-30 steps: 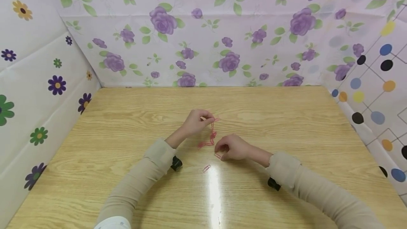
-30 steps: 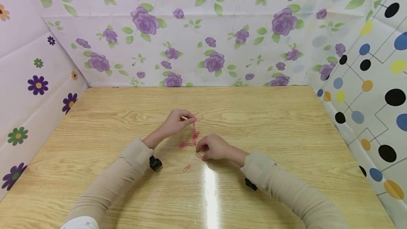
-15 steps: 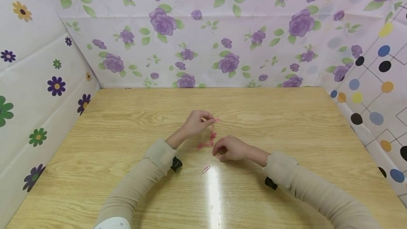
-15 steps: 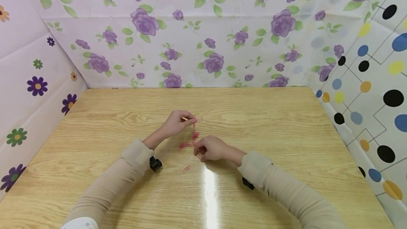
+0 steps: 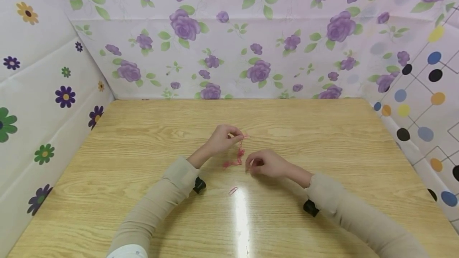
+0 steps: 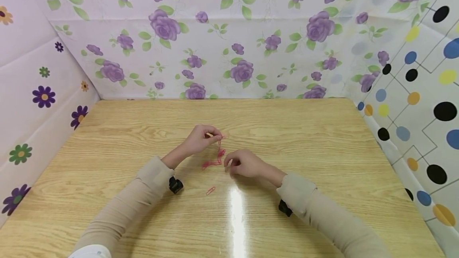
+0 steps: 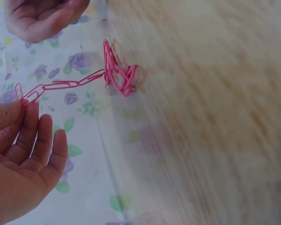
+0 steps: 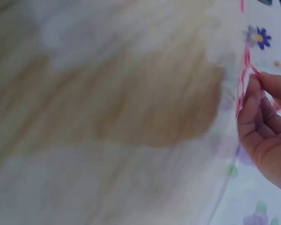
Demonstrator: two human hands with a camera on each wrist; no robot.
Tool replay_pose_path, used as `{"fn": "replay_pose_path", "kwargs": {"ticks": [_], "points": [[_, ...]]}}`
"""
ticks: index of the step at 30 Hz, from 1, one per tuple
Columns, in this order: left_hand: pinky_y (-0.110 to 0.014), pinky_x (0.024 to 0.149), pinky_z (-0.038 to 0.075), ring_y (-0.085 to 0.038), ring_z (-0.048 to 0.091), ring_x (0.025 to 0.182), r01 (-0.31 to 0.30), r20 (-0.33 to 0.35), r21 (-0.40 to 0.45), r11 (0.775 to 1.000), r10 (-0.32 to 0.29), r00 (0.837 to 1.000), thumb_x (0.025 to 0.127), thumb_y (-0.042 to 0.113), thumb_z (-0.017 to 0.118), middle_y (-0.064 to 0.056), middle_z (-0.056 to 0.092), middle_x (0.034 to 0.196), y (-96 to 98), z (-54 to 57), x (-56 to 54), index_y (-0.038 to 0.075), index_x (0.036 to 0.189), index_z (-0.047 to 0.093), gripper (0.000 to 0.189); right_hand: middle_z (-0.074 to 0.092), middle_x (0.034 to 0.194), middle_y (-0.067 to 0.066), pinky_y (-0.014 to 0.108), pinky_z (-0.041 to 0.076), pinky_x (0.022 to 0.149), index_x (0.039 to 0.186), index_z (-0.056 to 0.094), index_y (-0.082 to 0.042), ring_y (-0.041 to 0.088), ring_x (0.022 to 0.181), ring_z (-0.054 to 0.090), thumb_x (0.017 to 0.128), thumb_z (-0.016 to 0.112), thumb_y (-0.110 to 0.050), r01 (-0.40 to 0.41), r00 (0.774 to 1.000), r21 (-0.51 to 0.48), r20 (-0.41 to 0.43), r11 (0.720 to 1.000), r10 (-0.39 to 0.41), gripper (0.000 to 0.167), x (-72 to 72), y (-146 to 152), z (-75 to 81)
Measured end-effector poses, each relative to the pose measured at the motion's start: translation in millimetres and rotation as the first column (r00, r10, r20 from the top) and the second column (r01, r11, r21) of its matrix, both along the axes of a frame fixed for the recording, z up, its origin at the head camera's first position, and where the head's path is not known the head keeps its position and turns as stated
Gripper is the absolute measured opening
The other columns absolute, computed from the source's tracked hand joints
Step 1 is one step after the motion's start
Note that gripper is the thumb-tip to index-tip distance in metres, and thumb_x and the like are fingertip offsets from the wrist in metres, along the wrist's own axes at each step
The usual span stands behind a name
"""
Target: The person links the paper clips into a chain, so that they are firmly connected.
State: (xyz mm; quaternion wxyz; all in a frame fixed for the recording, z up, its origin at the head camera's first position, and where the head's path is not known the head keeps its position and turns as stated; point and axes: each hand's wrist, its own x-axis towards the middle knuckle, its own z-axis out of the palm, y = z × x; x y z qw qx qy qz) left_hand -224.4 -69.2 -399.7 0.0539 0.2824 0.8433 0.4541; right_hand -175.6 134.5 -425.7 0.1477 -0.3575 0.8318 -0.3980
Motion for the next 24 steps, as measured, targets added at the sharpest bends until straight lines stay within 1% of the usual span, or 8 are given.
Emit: {"fn": "replay_pose_path", "kwargs": {"ticks": [3, 4, 7, 11, 13, 17, 21, 24], "points": [[-0.024, 0.059, 0.049, -0.022, 0.057, 0.072, 0.02, -0.01, -0.006, 1.0, -0.02, 1.0, 0.09, 0.009, 0.058, -0.008, 0.066, 0.088, 0.0, -0.4, 0.4, -0.003, 0.087, 0.068, 0.016, 0.067, 0.081, 0.007, 0.025, 0.048, 0.06, 0.091, 0.068, 0.0, 0.009, 0.067, 0.058, 0.084, 0.06, -0.001, 0.098, 0.995, -0.053, 0.029, 0.994, -0.096, 0.011, -5.1, 10, 5.3], [-0.023, 0.058, 0.048, -0.022, 0.057, 0.072, 0.025, -0.013, -0.01, 1.0, -0.025, 1.0, 0.09, 0.009, 0.058, -0.008, 0.066, 0.087, 0.0, -0.3, 0.6, -0.003, 0.087, 0.068, 0.016, 0.068, 0.083, 0.008, 0.025, 0.049, 0.061, 0.092, 0.068, 0.002, 0.01, 0.069, 0.059, 0.084, 0.06, -0.001, 0.135, 0.99, -0.067, 0.039, 0.989, -0.133, 0.012, -6.8, 12, 7.4], [-0.023, 0.058, 0.048, -0.023, 0.057, 0.07, 0.042, -0.027, -0.018, 0.999, -0.042, 0.999, 0.089, 0.009, 0.058, -0.009, 0.066, 0.086, 0.4, 0.4, 1.1, -0.003, 0.088, 0.068, 0.016, 0.068, 0.087, 0.015, 0.031, 0.053, 0.066, 0.097, 0.066, 0.008, 0.019, 0.075, 0.064, 0.085, 0.059, 0.0, 0.23, 0.971, -0.125, 0.098, 0.965, -0.219, 0.016, -11.1, 19, 14.6], [-0.022, 0.058, 0.048, -0.024, 0.058, 0.071, 0.066, -0.046, -0.028, 0.997, -0.067, 0.997, 0.089, 0.008, 0.058, -0.009, 0.066, 0.085, 1.8, 2.9, 2.5, -0.004, 0.088, 0.068, 0.015, 0.066, 0.089, 0.021, 0.042, 0.053, 0.068, 0.1, 0.063, 0.012, 0.031, 0.079, 0.065, 0.086, 0.059, 0.001, 0.312, 0.942, -0.168, 0.183, 0.935, -0.281, 0.018, -13.9, 25, 22.1], [-0.021, 0.059, 0.048, -0.025, 0.058, 0.072, 0.077, -0.053, -0.033, 0.997, -0.078, 0.996, 0.089, 0.008, 0.058, -0.009, 0.066, 0.085, 2.5, 3.7, 3.0, -0.004, 0.088, 0.068, 0.016, 0.066, 0.09, 0.022, 0.045, 0.052, 0.068, 0.098, 0.065, 0.01, 0.034, 0.078, 0.064, 0.086, 0.059, 0.0, 0.342, 0.93, -0.161, 0.195, 0.926, -0.31, 0.017, -14.5, 26, 24.5], [-0.021, 0.058, 0.048, -0.026, 0.059, 0.071, 0.103, -0.057, -0.034, 0.994, -0.105, 0.993, 0.089, 0.008, 0.058, -0.01, 0.066, 0.083, 4.2, 4.0, 3.5, -0.004, 0.087, 0.068, 0.016, 0.067, 0.089, 0.021, 0.045, 0.052, 0.065, 0.093, 0.069, 0.005, 0.036, 0.076, 0.063, 0.085, 0.062, -0.004, 0.387, 0.918, -0.14, 0.144, 0.911, -0.368, 0.014, -16.4, 27, 24.3], [-0.021, 0.057, 0.047, -0.021, 0.058, 0.068, 0.124, -0.063, -0.043, 0.991, -0.127, 0.99, 0.09, 0.008, 0.057, -0.008, 0.065, 0.08, 6.6, 4.7, 3.5, -0.004, 0.086, 0.067, 0.016, 0.067, 0.08, 0.012, 0.035, 0.052, 0.058, 0.088, 0.07, 0.001, 0.026, 0.067, 0.062, 0.083, 0.066, -0.006, 0.425, 0.904, -0.121, 0.01, 0.897, -0.427, 0.009, -17.1, 24, 22.7], [-0.019, 0.056, 0.045, -0.014, 0.054, 0.066, 0.136, -0.08, -0.06, 0.989, -0.141, 0.987, 0.09, 0.006, 0.055, -0.007, 0.063, 0.078, 9.1, 4.7, 3.1, -0.004, 0.086, 0.066, 0.016, 0.066, 0.074, 0.006, 0.027, 0.049, 0.054, 0.083, 0.068, 0.0, 0.016, 0.061, 0.06, 0.081, 0.068, -0.006, 0.442, 0.883, -0.122, -0.114, 0.889, -0.454, 0.006, -16.2, 19, 23.1]]}}
